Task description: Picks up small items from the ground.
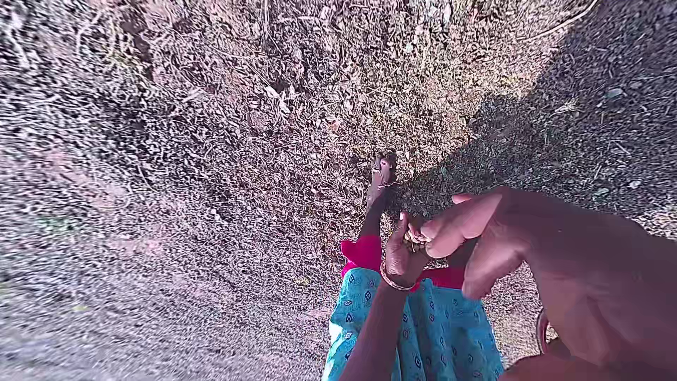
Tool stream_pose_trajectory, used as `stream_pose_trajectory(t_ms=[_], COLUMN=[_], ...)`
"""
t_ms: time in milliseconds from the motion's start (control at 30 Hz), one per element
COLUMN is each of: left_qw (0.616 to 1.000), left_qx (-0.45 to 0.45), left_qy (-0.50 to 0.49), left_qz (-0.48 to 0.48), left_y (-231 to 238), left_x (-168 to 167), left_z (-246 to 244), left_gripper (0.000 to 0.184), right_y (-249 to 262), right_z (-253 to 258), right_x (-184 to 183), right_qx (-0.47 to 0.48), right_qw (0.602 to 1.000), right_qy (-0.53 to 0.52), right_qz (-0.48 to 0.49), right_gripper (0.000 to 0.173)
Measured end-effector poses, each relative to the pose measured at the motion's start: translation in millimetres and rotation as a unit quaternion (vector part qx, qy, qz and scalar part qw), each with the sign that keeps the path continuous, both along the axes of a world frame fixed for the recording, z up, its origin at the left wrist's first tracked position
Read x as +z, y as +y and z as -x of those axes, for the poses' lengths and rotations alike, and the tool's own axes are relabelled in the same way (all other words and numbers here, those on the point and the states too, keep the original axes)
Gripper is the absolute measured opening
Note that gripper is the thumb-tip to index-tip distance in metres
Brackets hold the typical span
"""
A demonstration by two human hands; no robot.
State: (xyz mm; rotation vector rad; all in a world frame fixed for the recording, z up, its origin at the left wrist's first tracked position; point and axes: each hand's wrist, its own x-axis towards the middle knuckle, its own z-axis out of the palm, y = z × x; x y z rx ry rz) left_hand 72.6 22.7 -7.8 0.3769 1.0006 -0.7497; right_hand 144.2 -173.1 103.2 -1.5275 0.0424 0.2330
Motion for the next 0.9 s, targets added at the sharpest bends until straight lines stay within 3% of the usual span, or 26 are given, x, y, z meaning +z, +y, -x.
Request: stream_pose_trajectory(t_ms=[67,200,333,400,433,500,567,667,767,833,900], left_qw=[1.000,1.000,1.000,1.000,1.000,1.000,1.000,0.999,0.998,0.998,0.997], left_qx=[-0.009,-0.008,0.005,0.009,0.008,0.017,0.029,0.044,0.046,0.057,0.073], left_qy=[-0.003,-0.018,-0.016,-0.006,-0.002,-0.001,-0.004,-0.002,0.012,0.012,0.010], left_qz=[-0.016,-0.017,-0.010,-0.008,-0.009,-0.004,-0.001,-0.012,-0.036,-0.031,-0.023], left_y=[-5.1,-6.4,-5.5,-4.9,-4.3,-3.1,-2.6,-1.9,-2.4,-1.7,-0.9], left_x=[12.0,18.4,16.9,15.7,15.3,15.9,16.5,18.5,21.3,21.4,20.7], left_z=[-12.2,-21.1,-21.4,-21.2,-22.5,-24.3,-28.8,-39.4,-49.9,-52.5,-52.9], left_gripper=[0.056,0.059,0.056,0.054,0.055,0.054,0.053,0.056,0.061,0.062,0.060], right_y=[10.1,-21.7,-39.2,-25.6,-11.2,25.7,57.6,77.1,56.7,26.9,-4.8], right_z=[-24.9,-50.3,-102.8,-136.8,-152.4,-163.4,-154.6,-125.5,-91.8,-83.1,-94.3], right_x=[-23.7,-155.4,-273.6,-301.8,-303.1,-295.0,-275.5,-236.6,-219.0,-223.3,-238.5], right_qx=[-0.073,-0.151,-0.270,-0.203,-0.135,-0.014,0.130,0.312,0.276,0.164,0.029], right_qw=[0.984,0.919,0.865,0.861,0.864,0.902,0.935,0.926,0.935,0.940,0.925], right_qy=[0.143,0.356,0.380,0.352,0.332,0.266,0.200,0.166,0.179,0.221,0.273], right_qz=[0.078,0.072,0.188,0.306,0.353,0.339,0.263,0.129,0.132,0.202,0.262], right_gripper=[0.033,0.064,0.104,0.110,0.109,0.101,0.089,0.058,0.029,0.029,0.044])
